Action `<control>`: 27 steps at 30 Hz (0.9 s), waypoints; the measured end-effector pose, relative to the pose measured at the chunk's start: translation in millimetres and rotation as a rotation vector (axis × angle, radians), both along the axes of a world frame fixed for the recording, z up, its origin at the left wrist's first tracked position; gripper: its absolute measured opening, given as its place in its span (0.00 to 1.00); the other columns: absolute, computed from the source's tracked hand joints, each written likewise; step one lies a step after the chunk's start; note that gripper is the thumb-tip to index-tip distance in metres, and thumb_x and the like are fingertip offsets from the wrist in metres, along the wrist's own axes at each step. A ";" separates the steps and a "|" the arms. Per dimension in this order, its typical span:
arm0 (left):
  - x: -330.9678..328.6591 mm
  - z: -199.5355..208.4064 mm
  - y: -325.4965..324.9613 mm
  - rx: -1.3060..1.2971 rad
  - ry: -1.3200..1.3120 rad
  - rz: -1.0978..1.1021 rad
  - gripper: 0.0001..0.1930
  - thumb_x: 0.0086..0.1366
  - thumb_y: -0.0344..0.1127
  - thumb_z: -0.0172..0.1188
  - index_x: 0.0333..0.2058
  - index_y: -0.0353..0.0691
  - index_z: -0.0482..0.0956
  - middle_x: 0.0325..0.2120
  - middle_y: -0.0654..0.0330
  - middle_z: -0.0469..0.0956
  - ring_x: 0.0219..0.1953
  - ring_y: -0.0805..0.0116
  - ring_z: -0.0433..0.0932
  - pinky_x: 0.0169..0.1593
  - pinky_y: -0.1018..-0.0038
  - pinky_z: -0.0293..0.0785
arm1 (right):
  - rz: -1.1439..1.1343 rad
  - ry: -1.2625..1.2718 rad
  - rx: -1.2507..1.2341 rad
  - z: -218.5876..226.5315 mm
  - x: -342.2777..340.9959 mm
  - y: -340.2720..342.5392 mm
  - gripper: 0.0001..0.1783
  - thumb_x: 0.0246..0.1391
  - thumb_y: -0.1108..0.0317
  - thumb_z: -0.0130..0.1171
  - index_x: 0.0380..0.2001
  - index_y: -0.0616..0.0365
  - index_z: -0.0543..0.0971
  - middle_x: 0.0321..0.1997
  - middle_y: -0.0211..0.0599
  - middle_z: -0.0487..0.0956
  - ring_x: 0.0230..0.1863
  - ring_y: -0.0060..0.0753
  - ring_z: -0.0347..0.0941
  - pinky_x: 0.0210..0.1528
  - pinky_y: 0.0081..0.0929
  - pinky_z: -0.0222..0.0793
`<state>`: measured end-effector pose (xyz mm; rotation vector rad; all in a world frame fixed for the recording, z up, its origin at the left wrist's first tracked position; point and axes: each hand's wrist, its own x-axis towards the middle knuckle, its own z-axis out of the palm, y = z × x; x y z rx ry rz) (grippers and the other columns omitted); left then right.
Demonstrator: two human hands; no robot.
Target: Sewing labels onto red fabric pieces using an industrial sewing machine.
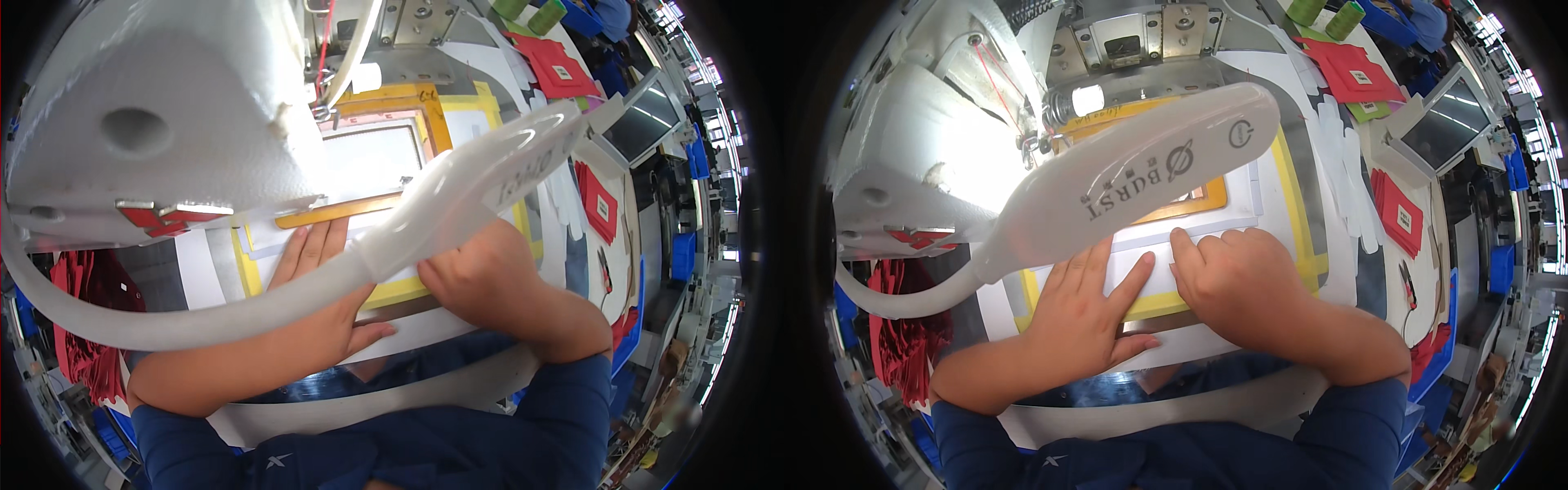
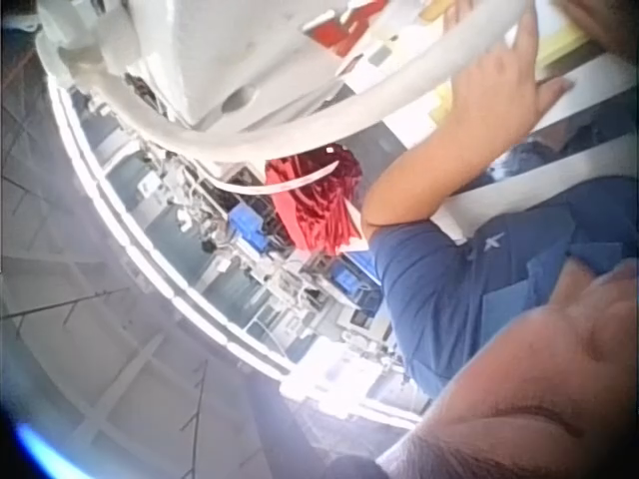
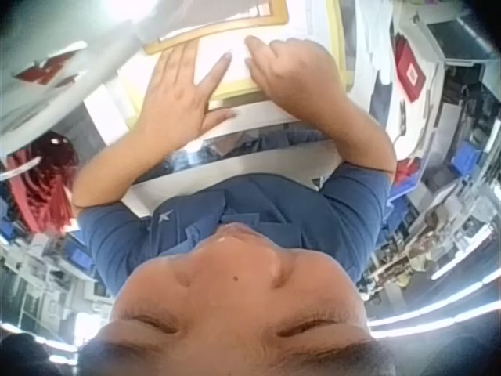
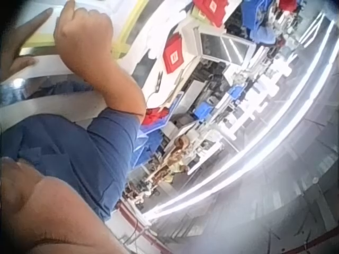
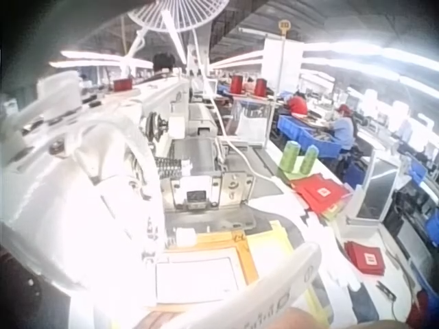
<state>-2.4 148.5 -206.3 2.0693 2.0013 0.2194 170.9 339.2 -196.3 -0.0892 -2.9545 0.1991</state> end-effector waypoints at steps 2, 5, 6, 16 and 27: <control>1.6 1.4 -3.7 -0.008 0.047 0.020 0.48 0.64 0.67 0.69 0.74 0.43 0.70 0.69 0.22 0.62 0.70 0.26 0.65 0.74 0.40 0.59 | 0.001 0.003 -0.005 -0.1 -0.1 0.6 0.19 0.63 0.64 0.65 0.50 0.69 0.85 0.21 0.32 0.77 0.21 0.35 0.76 0.27 0.36 0.71; 1.2 2.4 -1.8 -0.018 0.021 0.034 0.48 0.64 0.66 0.69 0.75 0.43 0.69 0.69 0.22 0.61 0.70 0.26 0.65 0.74 0.39 0.58 | 0.008 0.013 0.018 -2.0 -1.3 2.3 0.16 0.63 0.64 0.66 0.45 0.66 0.85 0.20 0.31 0.75 0.20 0.34 0.75 0.26 0.36 0.70; 0.3 2.3 -1.0 -0.019 0.021 0.033 0.48 0.64 0.66 0.69 0.75 0.43 0.69 0.69 0.22 0.61 0.70 0.26 0.65 0.74 0.39 0.58 | 0.003 0.016 0.014 -2.3 -1.9 2.2 0.13 0.62 0.64 0.66 0.42 0.64 0.84 0.20 0.31 0.75 0.20 0.34 0.75 0.26 0.36 0.70; -0.5 -3.2 11.4 -0.037 -0.081 0.007 0.49 0.66 0.67 0.68 0.77 0.44 0.65 0.70 0.24 0.59 0.70 0.24 0.64 0.72 0.39 0.60 | -0.138 0.212 -0.008 -4.2 -6.6 7.4 0.06 0.55 0.70 0.69 0.34 0.57 0.82 0.24 0.34 0.73 0.25 0.40 0.73 0.29 0.38 0.69; -0.2 -3.9 1.6 -0.039 -0.048 0.008 0.50 0.65 0.68 0.67 0.77 0.44 0.65 0.68 0.23 0.62 0.69 0.24 0.65 0.72 0.37 0.58 | -0.220 0.360 -0.104 -12.3 -9.6 27.0 0.07 0.50 0.76 0.65 0.34 0.58 0.83 0.30 0.39 0.76 0.31 0.46 0.75 0.34 0.40 0.72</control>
